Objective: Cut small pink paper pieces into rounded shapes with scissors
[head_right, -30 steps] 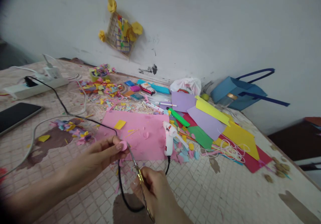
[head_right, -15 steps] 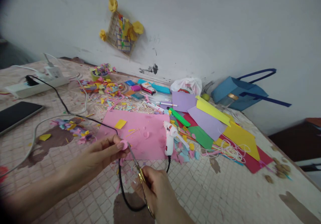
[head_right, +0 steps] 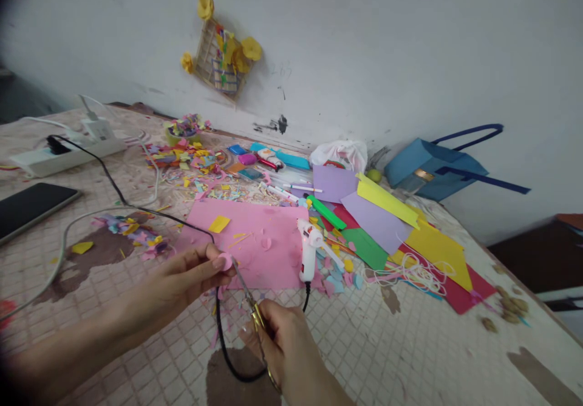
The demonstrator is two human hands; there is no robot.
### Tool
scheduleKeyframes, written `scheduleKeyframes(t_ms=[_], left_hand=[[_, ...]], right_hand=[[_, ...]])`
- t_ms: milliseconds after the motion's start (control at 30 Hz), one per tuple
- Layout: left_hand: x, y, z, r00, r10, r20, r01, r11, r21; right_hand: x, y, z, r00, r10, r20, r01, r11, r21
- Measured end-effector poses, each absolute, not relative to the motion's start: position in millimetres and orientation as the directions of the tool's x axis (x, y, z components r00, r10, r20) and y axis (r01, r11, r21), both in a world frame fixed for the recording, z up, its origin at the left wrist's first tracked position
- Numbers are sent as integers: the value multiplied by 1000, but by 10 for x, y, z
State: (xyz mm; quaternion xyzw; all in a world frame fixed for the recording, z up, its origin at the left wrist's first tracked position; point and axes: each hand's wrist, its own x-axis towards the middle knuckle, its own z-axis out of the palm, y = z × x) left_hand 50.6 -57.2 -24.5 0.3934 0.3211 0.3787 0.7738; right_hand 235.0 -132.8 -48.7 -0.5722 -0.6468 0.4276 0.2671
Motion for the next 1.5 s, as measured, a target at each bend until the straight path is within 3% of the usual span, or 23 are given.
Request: scheduleKeyframes(t_ms=[300, 567, 767, 967, 1367, 1433, 1500], left_hand=[[528, -592, -273, 481, 851, -211, -371, 416, 830], [552, -613, -299, 459, 870, -179, -404, 384, 830], [542, -623, -321, 464, 869, -172, -416, 385, 824], [533, -615, -320, 464, 865, -192, -403, 399, 824], [531, -587, -288, 506, 841, -193, -392, 424, 817], [521, -586, -276, 498, 849, -178, -338, 379, 862], [505, -575, -266, 455, 885, -103, -233, 230, 945]], right_hand=[[2335, -1315, -478, -189, 974, -124, 564, 5, -826], [2321, -1333, -525, -185, 975, -119, 501, -11, -865], [2287, -1321, -561, -149, 978, -149, 385, -81, -919], [2290, -1339, -462, -189, 936, -296, 307, -230, -923], [2428, -1304, -313, -220, 957, -189, 474, -65, -878], [2444, -1308, -318, -209, 962, -176, 474, -58, -879], [2450, -1313, -326, -200, 966, -163, 456, -55, -888]])
